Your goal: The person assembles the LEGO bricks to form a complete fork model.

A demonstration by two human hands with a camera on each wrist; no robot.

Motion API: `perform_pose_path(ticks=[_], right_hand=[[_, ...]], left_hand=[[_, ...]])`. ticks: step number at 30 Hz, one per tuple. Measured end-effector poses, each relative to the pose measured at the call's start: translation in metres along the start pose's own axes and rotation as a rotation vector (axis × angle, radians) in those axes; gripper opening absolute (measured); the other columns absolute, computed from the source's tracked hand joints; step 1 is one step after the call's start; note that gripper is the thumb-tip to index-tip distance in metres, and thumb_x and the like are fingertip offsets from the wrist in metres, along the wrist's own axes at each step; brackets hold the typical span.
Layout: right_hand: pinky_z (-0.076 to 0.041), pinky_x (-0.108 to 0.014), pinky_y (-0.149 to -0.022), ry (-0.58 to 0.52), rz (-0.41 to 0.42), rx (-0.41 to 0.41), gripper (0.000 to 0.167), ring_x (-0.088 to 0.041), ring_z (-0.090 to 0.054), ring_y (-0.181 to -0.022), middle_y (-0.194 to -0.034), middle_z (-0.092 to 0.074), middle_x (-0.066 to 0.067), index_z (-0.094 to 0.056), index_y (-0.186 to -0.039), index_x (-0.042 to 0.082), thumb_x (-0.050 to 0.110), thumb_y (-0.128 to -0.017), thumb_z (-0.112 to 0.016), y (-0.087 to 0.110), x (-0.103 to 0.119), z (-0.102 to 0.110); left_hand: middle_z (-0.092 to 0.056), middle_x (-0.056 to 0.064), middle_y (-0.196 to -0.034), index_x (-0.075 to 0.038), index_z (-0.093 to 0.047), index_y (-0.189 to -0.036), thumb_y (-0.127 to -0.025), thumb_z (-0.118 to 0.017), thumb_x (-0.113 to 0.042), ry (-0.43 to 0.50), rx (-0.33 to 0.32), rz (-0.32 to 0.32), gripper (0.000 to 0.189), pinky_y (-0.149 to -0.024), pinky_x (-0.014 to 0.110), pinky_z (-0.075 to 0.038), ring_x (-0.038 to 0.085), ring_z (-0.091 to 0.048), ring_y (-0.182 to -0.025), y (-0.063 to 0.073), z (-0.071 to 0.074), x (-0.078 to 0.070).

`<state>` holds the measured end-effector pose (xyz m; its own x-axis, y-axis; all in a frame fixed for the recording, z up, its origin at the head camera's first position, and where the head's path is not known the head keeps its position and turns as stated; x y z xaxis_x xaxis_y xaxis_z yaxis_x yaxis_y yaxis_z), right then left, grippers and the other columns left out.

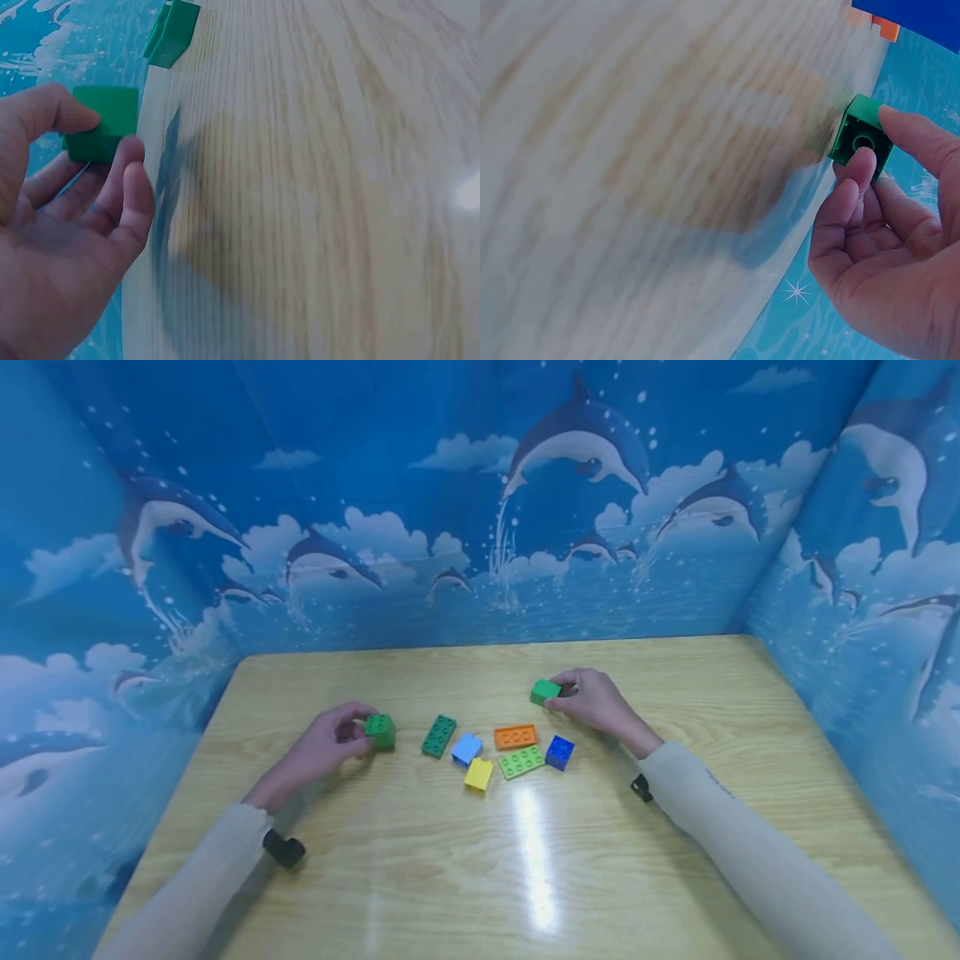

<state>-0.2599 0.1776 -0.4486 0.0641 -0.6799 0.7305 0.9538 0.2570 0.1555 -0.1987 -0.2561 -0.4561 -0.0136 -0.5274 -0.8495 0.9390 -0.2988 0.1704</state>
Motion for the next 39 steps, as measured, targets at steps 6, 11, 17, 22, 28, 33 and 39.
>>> perform_pose_path(ticks=[6,11,17,22,28,33,39], right_hand=[[-0.060,-0.046,-0.089,0.001,0.000,0.003,0.047,-0.031,-0.069,-0.108,-0.124,-0.073,-0.017,-0.069,-0.142,-0.001,0.021,-0.102,-0.080,0.000,0.000,-0.001],[-0.059,-0.047,-0.091,0.005,0.005,0.005,0.047,-0.032,-0.069,-0.109,-0.123,-0.073,-0.016,-0.070,-0.141,0.000,0.022,-0.101,-0.081,-0.001,-0.001,0.000],[-0.059,-0.048,-0.091,0.006,0.004,0.014,0.047,-0.033,-0.068,-0.112,-0.125,-0.072,-0.017,-0.069,-0.142,0.000,0.022,-0.102,-0.079,-0.001,0.000,-0.001],[-0.057,-0.051,-0.095,0.003,-0.003,0.014,0.048,-0.035,-0.067,-0.115,-0.127,-0.070,-0.018,-0.067,-0.143,-0.001,0.022,-0.103,-0.079,-0.002,0.000,-0.002],[-0.056,-0.052,-0.097,0.005,-0.022,0.014,0.049,-0.034,-0.065,-0.116,-0.128,-0.070,-0.017,-0.066,-0.144,-0.001,0.023,-0.103,-0.079,-0.001,-0.001,-0.003],[-0.054,-0.056,-0.101,0.021,-0.030,-0.015,0.056,-0.037,-0.064,-0.120,-0.133,-0.068,-0.019,-0.060,-0.150,0.002,0.024,-0.102,-0.080,0.000,-0.002,-0.004],[-0.053,-0.057,-0.105,0.036,-0.019,-0.043,0.068,-0.039,-0.062,-0.126,-0.141,-0.062,-0.022,-0.053,-0.155,0.000,0.026,-0.100,-0.082,-0.003,-0.002,-0.007]], left_hand=[[-0.068,0.015,-0.107,-0.006,-0.059,-0.147,-0.103,-0.073,-0.014,0.015,0.067,0.018,0.046,-0.072,0.035,-0.055,0.032,-0.065,-0.096,0.007,0.000,0.006],[-0.068,0.015,-0.106,-0.007,-0.060,-0.145,-0.102,-0.074,-0.013,0.010,0.084,0.026,0.046,-0.069,0.034,-0.055,0.032,-0.065,-0.094,0.012,0.000,0.011],[-0.068,0.015,-0.105,-0.005,-0.058,-0.148,-0.103,-0.074,-0.013,0.013,0.087,0.024,0.049,-0.063,0.033,-0.054,0.031,-0.066,-0.091,0.021,0.004,0.016],[-0.068,0.015,-0.105,-0.005,-0.058,-0.148,-0.104,-0.073,-0.013,0.013,0.079,0.030,0.047,-0.064,0.033,-0.054,0.030,-0.066,-0.091,0.027,0.006,0.022],[-0.067,0.014,-0.107,-0.002,-0.058,-0.147,-0.101,-0.074,-0.008,0.008,0.074,0.021,0.049,-0.067,0.032,-0.055,0.029,-0.064,-0.094,0.033,0.009,0.024],[-0.066,0.014,-0.104,-0.005,-0.058,-0.149,-0.100,-0.077,-0.010,0.018,0.068,0.048,0.054,-0.065,0.032,-0.056,0.029,-0.064,-0.089,0.037,0.010,0.024],[-0.067,0.014,-0.105,-0.010,-0.055,-0.153,-0.098,-0.084,-0.020,0.026,0.065,0.089,0.063,-0.065,0.035,-0.057,0.031,-0.065,-0.089,0.039,0.009,0.024]])
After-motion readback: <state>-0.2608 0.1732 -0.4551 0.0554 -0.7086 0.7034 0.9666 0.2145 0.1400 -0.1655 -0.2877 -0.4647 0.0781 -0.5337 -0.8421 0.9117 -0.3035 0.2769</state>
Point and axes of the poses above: each hand's wrist, its own y-axis away from the middle knuckle, its own z-axis out of the back of the hand, x = y × z, the point moved 4 cm from there along -y, towards the middle knuckle
